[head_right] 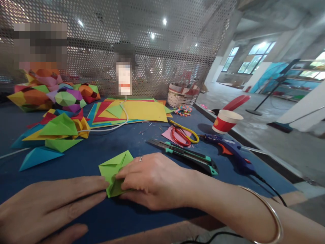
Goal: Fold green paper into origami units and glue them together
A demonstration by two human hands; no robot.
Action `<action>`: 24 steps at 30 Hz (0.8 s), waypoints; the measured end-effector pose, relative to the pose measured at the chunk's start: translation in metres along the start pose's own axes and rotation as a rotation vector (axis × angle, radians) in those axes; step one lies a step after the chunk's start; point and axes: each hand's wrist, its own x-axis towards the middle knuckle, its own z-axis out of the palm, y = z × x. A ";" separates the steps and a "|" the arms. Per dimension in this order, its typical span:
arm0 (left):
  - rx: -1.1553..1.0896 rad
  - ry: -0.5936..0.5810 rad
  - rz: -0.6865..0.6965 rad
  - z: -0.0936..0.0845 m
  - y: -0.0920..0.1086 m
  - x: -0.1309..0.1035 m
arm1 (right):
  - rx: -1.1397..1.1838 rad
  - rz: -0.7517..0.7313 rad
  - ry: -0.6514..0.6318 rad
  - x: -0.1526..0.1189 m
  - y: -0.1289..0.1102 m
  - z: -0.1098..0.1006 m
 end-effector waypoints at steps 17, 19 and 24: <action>-0.056 0.049 0.044 0.006 -0.002 0.001 | 0.152 0.418 0.157 0.004 0.009 0.004; -0.061 0.085 0.043 0.006 -0.001 0.002 | 0.106 0.468 0.181 0.005 0.007 0.009; 0.015 -0.038 0.026 0.002 0.000 -0.001 | 0.081 0.537 0.167 0.010 0.003 0.013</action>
